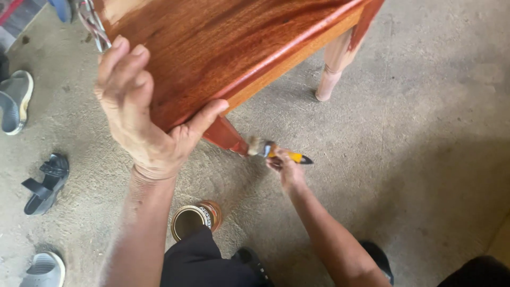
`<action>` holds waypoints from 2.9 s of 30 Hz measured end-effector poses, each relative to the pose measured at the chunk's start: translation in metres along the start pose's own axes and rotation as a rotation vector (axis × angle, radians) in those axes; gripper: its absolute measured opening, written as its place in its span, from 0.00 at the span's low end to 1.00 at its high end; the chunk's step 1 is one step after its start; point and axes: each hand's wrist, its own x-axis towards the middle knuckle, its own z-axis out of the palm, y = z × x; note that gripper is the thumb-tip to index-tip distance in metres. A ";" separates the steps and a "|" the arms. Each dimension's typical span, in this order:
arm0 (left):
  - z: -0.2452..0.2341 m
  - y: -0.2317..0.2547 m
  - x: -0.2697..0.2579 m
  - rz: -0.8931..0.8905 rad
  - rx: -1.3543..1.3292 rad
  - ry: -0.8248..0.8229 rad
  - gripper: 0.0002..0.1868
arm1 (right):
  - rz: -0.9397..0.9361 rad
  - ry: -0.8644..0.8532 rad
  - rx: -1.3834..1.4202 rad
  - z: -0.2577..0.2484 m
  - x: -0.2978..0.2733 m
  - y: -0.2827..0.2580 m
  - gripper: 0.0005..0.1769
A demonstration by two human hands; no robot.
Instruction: Applying a polyurethane finish to a wooden chair using a paint brush.
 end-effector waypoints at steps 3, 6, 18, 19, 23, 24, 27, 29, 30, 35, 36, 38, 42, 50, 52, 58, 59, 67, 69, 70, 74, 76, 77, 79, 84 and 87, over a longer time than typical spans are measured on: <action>0.015 0.008 0.007 -0.029 -0.052 0.033 0.52 | -0.043 0.062 0.045 -0.009 0.015 0.000 0.21; 0.039 0.028 0.025 -0.017 0.012 0.035 0.50 | -0.015 0.221 -0.034 -0.005 -0.005 -0.019 0.19; 0.119 0.102 0.091 -0.134 0.098 -0.211 0.44 | -0.248 0.177 0.297 -0.135 0.001 -0.034 0.14; 0.131 0.108 0.092 -0.127 0.127 -0.164 0.47 | -0.259 0.053 0.417 -0.145 0.005 -0.029 0.15; 0.153 0.134 0.102 -0.112 0.264 -0.205 0.49 | -0.270 0.247 0.191 -0.146 0.013 -0.041 0.14; 0.156 0.141 0.099 -0.127 0.231 -0.166 0.49 | -0.305 0.274 0.231 -0.150 0.015 -0.040 0.14; 0.162 0.162 0.095 -0.145 0.144 -0.144 0.50 | -0.372 0.302 0.290 -0.151 0.024 -0.034 0.15; 0.163 0.171 0.099 -0.146 0.089 -0.158 0.50 | -0.408 0.306 0.310 -0.146 0.034 -0.028 0.15; 0.162 0.173 0.103 -0.170 0.047 -0.133 0.50 | -0.363 0.281 0.306 -0.143 0.041 -0.025 0.15; 0.124 0.150 0.116 -0.326 -0.349 -0.155 0.53 | -0.250 0.254 0.327 -0.153 0.039 -0.012 0.16; 0.107 0.139 0.110 -0.209 -0.384 -0.135 0.50 | -0.220 0.326 0.331 -0.150 0.024 -0.019 0.16; 0.063 0.119 0.085 -0.085 -0.428 -0.122 0.48 | -0.189 0.404 0.345 -0.147 0.013 -0.030 0.16; -0.032 0.083 0.016 -0.179 -0.279 -0.324 0.56 | -0.247 0.470 0.422 -0.147 0.056 -0.022 0.15; -0.070 0.031 -0.111 -0.547 0.018 -0.496 0.56 | -0.082 0.383 0.390 -0.121 0.014 0.005 0.12; -0.070 0.028 -0.121 -0.667 0.064 -0.487 0.55 | -0.130 0.378 0.448 -0.117 0.019 -0.007 0.12; -0.069 0.016 -0.126 -0.675 0.101 -0.526 0.54 | -0.342 0.404 0.501 -0.142 0.058 -0.022 0.11; -0.072 0.016 -0.122 -0.678 0.104 -0.530 0.54 | -0.336 0.404 0.499 -0.135 0.048 -0.021 0.11; -0.074 0.022 -0.119 -0.698 0.109 -0.503 0.52 | -0.428 0.486 0.203 -0.106 -0.007 -0.034 0.08; -0.071 0.032 -0.100 -0.718 0.089 -0.487 0.52 | -0.533 0.468 0.178 -0.104 0.008 -0.039 0.08; -0.071 0.039 -0.091 -0.732 0.065 -0.476 0.52 | -0.635 0.456 0.160 -0.105 0.014 -0.041 0.09; -0.077 0.042 -0.078 -0.779 -0.004 -0.426 0.49 | -0.665 0.401 0.075 -0.087 0.034 -0.015 0.10; -0.087 0.045 -0.074 -0.784 -0.110 -0.403 0.47 | -0.392 0.390 0.428 -0.058 -0.005 -0.046 0.07; -0.091 0.046 -0.078 -0.807 -0.091 -0.393 0.47 | -0.381 0.374 0.404 -0.059 -0.022 -0.054 0.07; -0.093 0.044 -0.084 -0.842 -0.216 -0.332 0.47 | -0.352 0.126 0.525 -0.057 -0.050 -0.082 0.10; -0.096 0.043 -0.085 -0.983 -0.332 -0.186 0.47 | -0.785 0.130 -0.143 -0.029 -0.133 -0.099 0.07; -0.098 0.049 -0.083 -1.030 -0.411 -0.121 0.47 | -1.174 0.103 -1.062 -0.044 -0.139 -0.097 0.06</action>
